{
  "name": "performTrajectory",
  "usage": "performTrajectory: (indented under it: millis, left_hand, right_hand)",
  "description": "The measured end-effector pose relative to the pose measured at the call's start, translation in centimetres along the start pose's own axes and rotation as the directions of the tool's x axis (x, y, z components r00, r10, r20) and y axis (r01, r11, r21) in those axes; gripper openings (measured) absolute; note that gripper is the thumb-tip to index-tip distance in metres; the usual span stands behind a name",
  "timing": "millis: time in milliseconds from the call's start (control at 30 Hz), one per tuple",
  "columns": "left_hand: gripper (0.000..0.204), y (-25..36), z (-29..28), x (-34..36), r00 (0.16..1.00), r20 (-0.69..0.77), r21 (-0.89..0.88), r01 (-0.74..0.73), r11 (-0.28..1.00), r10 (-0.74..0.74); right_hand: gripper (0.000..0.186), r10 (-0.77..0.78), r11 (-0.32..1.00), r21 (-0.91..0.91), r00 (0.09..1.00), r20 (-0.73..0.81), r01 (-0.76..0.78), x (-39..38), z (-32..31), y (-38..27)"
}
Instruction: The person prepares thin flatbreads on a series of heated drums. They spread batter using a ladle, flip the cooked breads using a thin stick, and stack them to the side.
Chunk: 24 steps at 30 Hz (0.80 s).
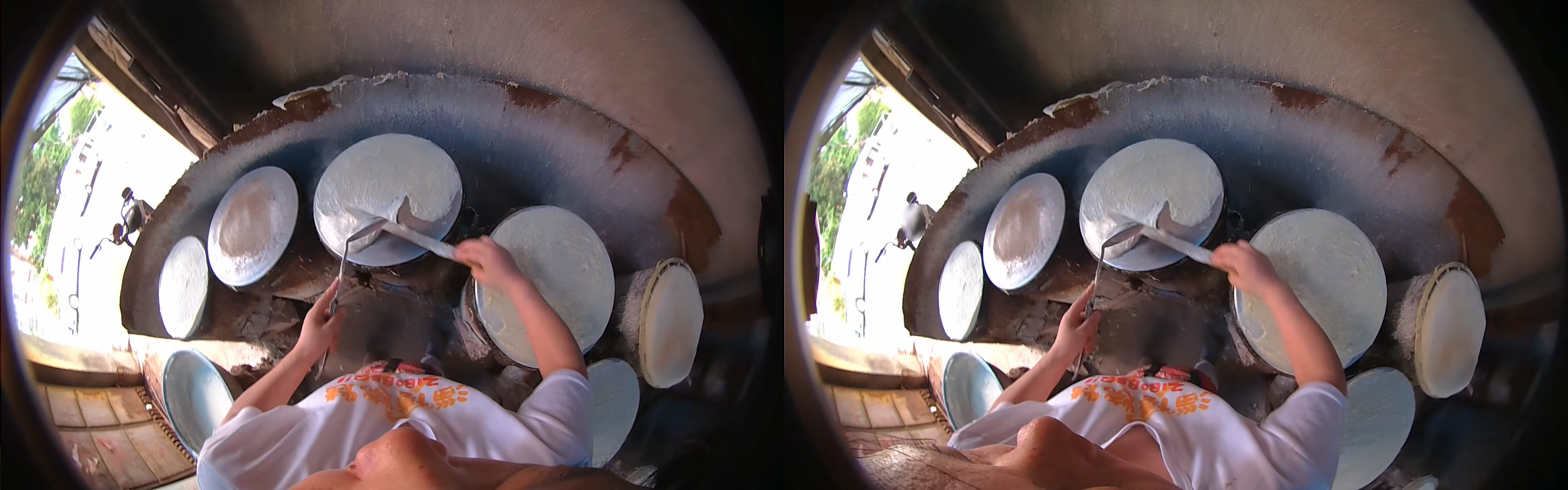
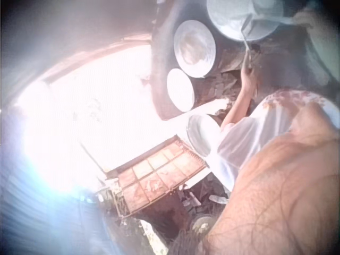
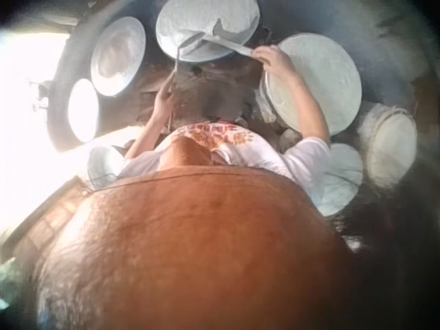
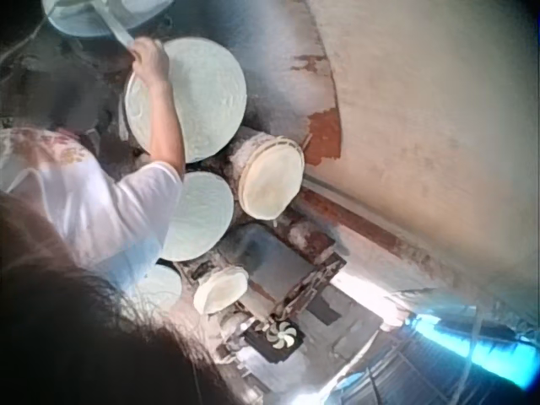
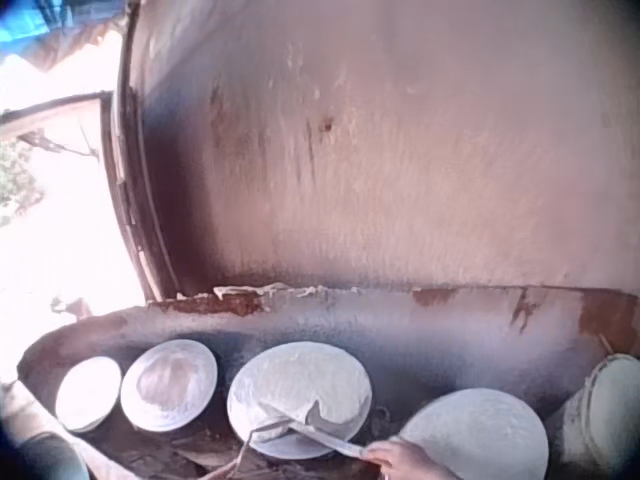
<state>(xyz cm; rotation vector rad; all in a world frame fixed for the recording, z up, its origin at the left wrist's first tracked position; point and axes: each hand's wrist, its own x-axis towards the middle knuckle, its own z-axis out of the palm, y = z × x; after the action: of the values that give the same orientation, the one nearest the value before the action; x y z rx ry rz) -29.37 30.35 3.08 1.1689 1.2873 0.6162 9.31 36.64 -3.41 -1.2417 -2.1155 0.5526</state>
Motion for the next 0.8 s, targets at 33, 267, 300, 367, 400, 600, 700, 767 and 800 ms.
performTrajectory:
  millis: [33,267,300,367,400,600,700,767,800]
  left_hand:
    - [0.061,1.6,-1.4,-0.5,1.0,0.015,0.004,-0.014,1.0,0.014]
    - [0.057,9.8,-6.6,-0.1,0.947,-0.153,-0.454,-0.321,0.831,0.282]
    - [0.057,9.4,-7.8,-0.8,0.939,-0.134,-0.516,-0.338,0.787,0.315]
    - [0.057,7.5,-12.0,-2.5,0.904,-0.14,-0.485,-0.417,0.769,0.403]
    - [0.059,6.6,-13.0,-2.7,0.899,-0.143,-0.485,-0.428,0.763,0.413]
    - [0.056,6.5,-16.7,-5.1,0.894,-0.029,-0.537,-0.392,0.747,0.448]
    - [0.057,5.7,-17.5,-5.6,0.875,-0.036,-0.52,-0.429,0.739,0.483]
    - [0.057,5.4,-17.9,-5.7,0.864,-0.046,-0.499,-0.454,0.738,0.501]
    - [0.058,4.7,-18.4,-5.8,0.862,-0.043,-0.489,-0.459,0.742,0.506]
  right_hand:
    - [0.021,-0.015,0.992,-0.127,0.999,-0.036,0.011,-2.3,-0.2,-1.8]
    - [0.036,0.608,0.186,0.923,0.778,0.161,-0.336,8.8,21.9,-16.6]
    - [0.031,0.618,0.13,0.968,0.781,0.088,-0.213,12.2,26.2,-17.3]
    - [0.025,0.689,0.018,0.993,0.722,0.072,-0.115,17.2,34.0,-19.1]
    - [0.024,0.739,0.045,0.995,0.673,0.029,-0.092,17.2,35.3,-19.7]
    - [0.032,0.898,0.088,0.996,0.433,-0.08,0.001,10.1,36.3,-22.9]
    - [0.036,0.928,0.195,0.981,0.329,-0.177,-0.021,9.3,34.8,-23.0]
    - [0.034,0.955,0.209,0.976,0.229,-0.19,-0.059,10.2,33.0,-22.0]
    - [0.032,0.959,0.178,0.984,0.218,-0.18,0.028,10.7,32.4,-22.3]
